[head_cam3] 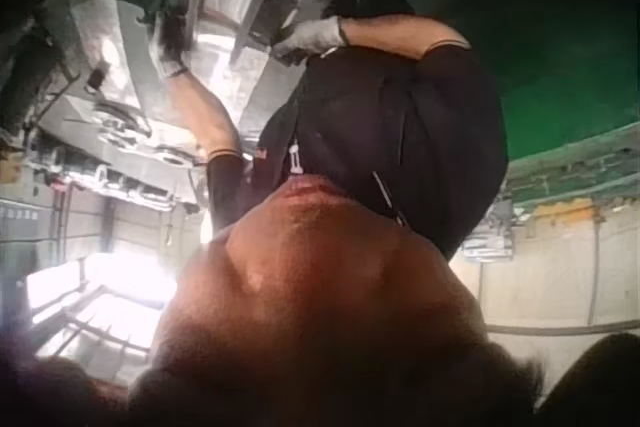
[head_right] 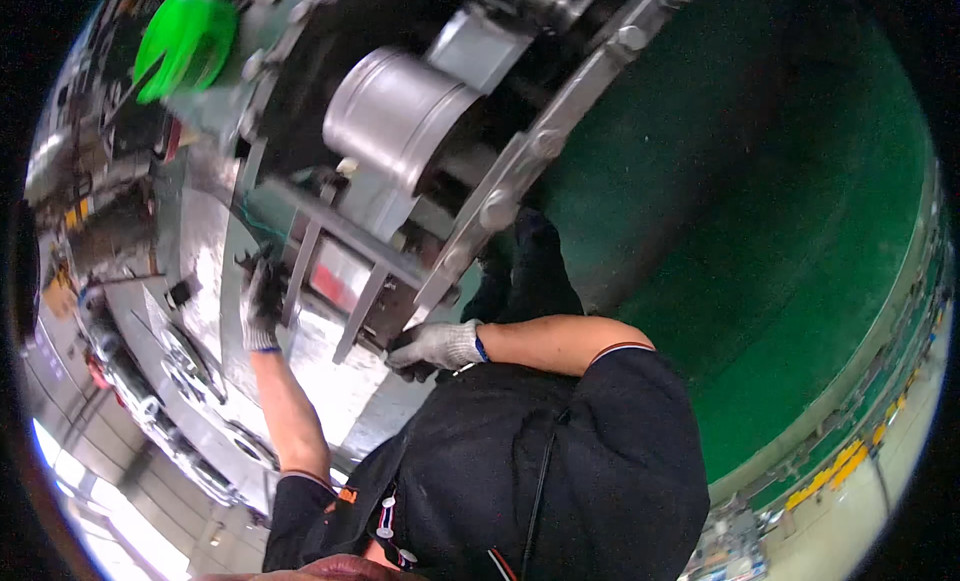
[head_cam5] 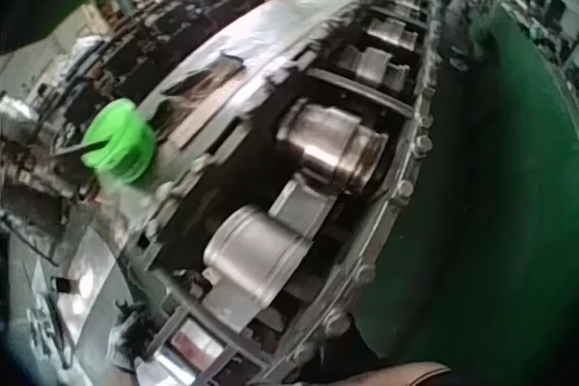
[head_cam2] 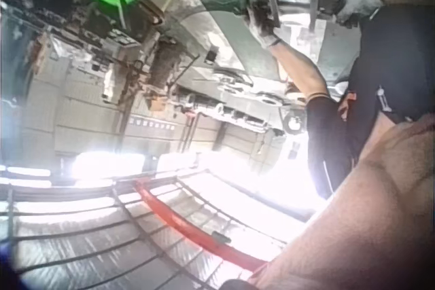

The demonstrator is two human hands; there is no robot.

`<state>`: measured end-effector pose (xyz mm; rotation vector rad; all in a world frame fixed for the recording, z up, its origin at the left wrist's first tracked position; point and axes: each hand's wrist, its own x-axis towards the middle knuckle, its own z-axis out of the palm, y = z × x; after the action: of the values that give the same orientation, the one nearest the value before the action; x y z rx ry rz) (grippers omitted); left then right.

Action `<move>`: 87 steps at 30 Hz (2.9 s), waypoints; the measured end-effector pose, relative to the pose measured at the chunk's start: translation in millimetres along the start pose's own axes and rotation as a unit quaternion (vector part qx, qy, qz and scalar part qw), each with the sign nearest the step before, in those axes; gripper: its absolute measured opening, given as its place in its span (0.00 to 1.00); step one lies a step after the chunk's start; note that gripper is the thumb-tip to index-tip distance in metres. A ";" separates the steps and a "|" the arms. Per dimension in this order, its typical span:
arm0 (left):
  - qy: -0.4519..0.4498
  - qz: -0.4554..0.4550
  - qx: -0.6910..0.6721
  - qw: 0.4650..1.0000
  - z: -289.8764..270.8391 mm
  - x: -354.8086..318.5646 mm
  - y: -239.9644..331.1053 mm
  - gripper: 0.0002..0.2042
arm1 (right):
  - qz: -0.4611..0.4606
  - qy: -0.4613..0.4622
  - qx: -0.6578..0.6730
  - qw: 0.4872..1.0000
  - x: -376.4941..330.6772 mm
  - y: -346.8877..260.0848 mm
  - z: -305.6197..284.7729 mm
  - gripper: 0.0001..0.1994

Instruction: Adjusting a metal processing production line using a wrench after organizing metal profiles.

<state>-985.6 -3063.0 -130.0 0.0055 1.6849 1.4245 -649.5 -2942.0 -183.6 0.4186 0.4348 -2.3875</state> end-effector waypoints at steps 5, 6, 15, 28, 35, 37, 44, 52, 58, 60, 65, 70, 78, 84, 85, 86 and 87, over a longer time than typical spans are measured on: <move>0.000 0.019 -0.036 0.999 11.9 2.6 10.2 0.21 | -0.069 0.077 0.020 0.994 -1.2 5.3 16.6 0.15; -0.045 0.004 0.014 0.999 3.9 8.0 13.8 0.21 | -0.064 0.090 0.059 0.992 -0.8 6.6 19.3 0.14; -0.053 0.060 -0.001 0.997 -7.6 -2.6 4.4 0.20 | -0.083 0.073 0.104 0.988 1.6 19.4 26.7 0.15; 0.035 0.159 0.581 0.797 -22.5 -54.2 46.2 0.18 | -0.100 0.161 0.014 0.982 -4.7 12.4 42.7 0.18; 0.056 0.182 0.657 0.729 -10.6 -58.5 52.6 0.14 | -0.085 0.174 0.015 0.981 -4.2 13.1 39.1 0.18; 0.059 0.171 0.685 0.706 -3.2 -59.0 61.7 0.13 | -0.088 0.180 0.009 0.980 -4.9 11.8 41.1 0.18; 0.086 0.163 0.759 0.625 9.0 -42.3 63.8 0.10 | -0.081 0.164 -0.008 0.983 -2.6 9.9 37.8 0.20; 0.001 0.250 0.513 0.821 -41.9 -28.7 6.0 0.15 | -0.077 0.171 0.003 0.982 -4.5 6.8 41.9 0.20; -0.006 0.271 0.497 0.824 -63.3 -14.0 -7.6 0.17 | -0.076 0.166 -0.006 0.983 -3.9 8.0 34.8 0.19; 0.011 0.258 0.483 0.837 -69.5 -19.8 -2.1 0.17 | -0.076 0.158 -0.003 0.985 -3.8 8.9 31.3 0.19; 0.043 0.217 0.565 0.795 -50.6 -46.4 25.3 0.17 | -0.077 0.151 -0.003 0.986 -3.6 7.9 34.0 0.19; 0.050 0.168 0.690 0.702 -7.4 -53.8 64.9 0.15 | -0.076 0.157 -0.010 0.985 -4.7 6.5 35.2 0.20; 0.082 0.189 0.791 0.575 2.0 -34.8 60.4 0.12 | -0.078 0.168 -0.019 0.982 -1.3 7.7 36.7 0.20; 0.061 0.170 0.803 0.567 27.4 -50.1 91.3 0.09 | -0.087 0.142 -0.005 0.986 -0.3 11.5 26.2 0.20; 0.060 0.186 0.789 0.583 26.1 -54.1 90.7 0.09 | -0.095 0.136 0.001 0.986 -0.6 13.3 24.7 0.20; 0.058 0.201 0.774 0.598 25.0 -56.9 90.7 0.09 | -0.103 0.131 0.007 0.986 -0.9 14.5 22.9 0.20; 0.060 0.213 0.766 0.603 22.4 -59.1 89.2 0.09 | -0.099 0.130 0.009 0.986 -1.2 13.4 25.0 0.20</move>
<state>-982.7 -3046.4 -22.0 1.3458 2.5895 -0.2311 -644.3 -2961.3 -163.4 0.7316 0.5966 -2.5398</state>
